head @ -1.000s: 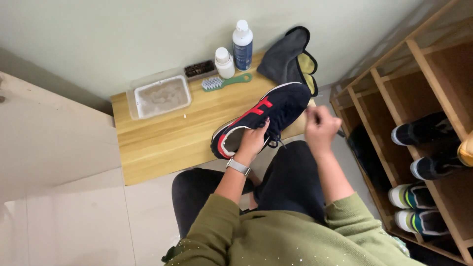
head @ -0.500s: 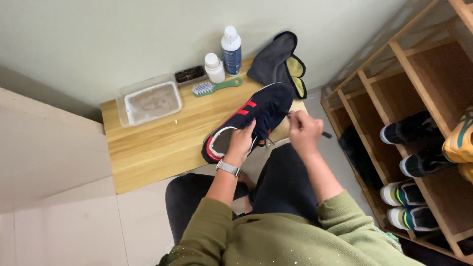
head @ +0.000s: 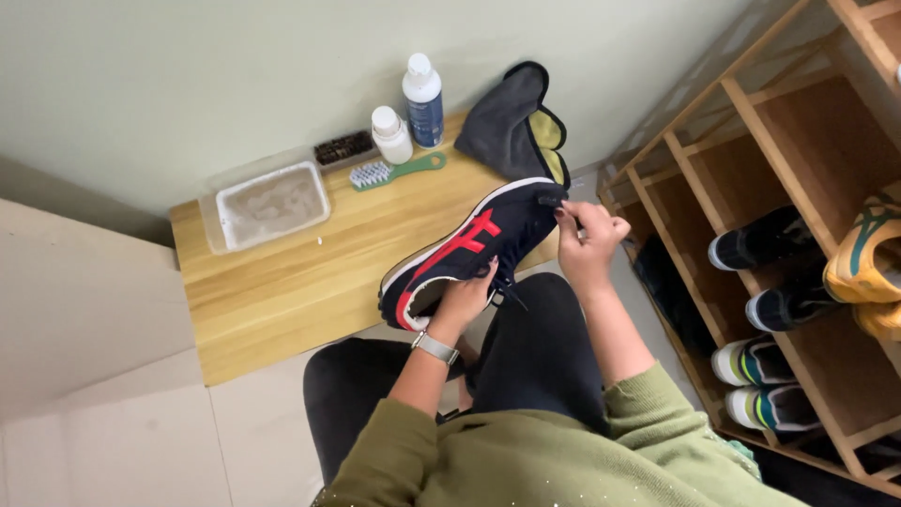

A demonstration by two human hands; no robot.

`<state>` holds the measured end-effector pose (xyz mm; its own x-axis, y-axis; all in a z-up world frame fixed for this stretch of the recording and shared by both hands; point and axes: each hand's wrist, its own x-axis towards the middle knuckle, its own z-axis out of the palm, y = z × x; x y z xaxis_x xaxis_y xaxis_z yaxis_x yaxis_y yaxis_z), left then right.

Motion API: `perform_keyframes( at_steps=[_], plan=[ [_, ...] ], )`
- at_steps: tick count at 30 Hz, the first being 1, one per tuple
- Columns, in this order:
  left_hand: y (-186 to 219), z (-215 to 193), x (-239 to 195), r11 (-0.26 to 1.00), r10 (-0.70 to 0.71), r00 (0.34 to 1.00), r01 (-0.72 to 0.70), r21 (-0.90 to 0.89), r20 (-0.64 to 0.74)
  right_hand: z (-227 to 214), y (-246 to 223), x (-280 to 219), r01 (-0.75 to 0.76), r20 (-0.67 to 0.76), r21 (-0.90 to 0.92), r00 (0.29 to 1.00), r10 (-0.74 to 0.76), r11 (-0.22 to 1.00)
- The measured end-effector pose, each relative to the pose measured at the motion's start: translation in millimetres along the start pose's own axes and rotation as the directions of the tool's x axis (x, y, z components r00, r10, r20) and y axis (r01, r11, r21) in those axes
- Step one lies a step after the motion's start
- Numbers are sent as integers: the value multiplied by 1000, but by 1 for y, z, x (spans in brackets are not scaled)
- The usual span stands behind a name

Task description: The person cleans a black and red sneaker using a brush and a cleaning solution. They dip the brush into a container of soapy water and scrub the shoe's upper, laces, and sole. The person rotates the shoe to access different areas and continues scrubbing throughout the video.

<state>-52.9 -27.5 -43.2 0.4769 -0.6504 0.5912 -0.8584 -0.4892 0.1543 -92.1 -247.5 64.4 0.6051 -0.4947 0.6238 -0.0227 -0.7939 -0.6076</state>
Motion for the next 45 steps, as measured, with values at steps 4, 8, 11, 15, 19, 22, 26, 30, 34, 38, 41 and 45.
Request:
perform_keyframes(
  at_steps=[4,8,11,15,19,22,26,30,34,38,41,45],
  plan=[
    [-6,19,-3,999,-20,1000,19,37,14,-6,2,5,-31,-27,-66,999,29,997],
    [-13,25,-4,1000,-9,1000,9,-5,-8,-4,9,6,-8,-37,-72,999,6,997],
    [-10,26,-6,999,-21,1000,20,-41,-22,-8,7,2,23,-31,-51,999,-25,998],
    [-6,-2,14,998,-19,1000,19,56,7,2,16,-3,73,-41,-33,996,-74,997],
    [-9,27,1,999,-44,999,44,-6,-12,0,-1,-7,79,-72,-11,994,-80,997],
    [-9,20,3,1000,-7,1000,7,-30,-25,-2,7,-4,160,-67,-59,984,-164,985],
    [-7,22,5,1000,-6,994,3,-30,-108,-11,7,0,110,-73,-80,991,-116,991],
    [-3,-4,26,1000,-14,993,12,-15,-115,-19,2,13,132,-116,-22,984,-134,991],
    [-8,22,7,1000,24,993,-24,0,-112,-15,-1,3,133,-91,-3,987,-132,991],
    [-9,20,5,1000,-11,999,10,-23,-31,-19,15,2,95,-108,-20,990,-96,995],
    [-15,33,4,1000,-15,999,15,-24,-39,-12,23,-1,169,-86,-11,982,-169,986],
    [-15,13,18,997,-22,998,17,-78,-62,-20,47,6,106,-128,4,986,-105,994]
  ],
)
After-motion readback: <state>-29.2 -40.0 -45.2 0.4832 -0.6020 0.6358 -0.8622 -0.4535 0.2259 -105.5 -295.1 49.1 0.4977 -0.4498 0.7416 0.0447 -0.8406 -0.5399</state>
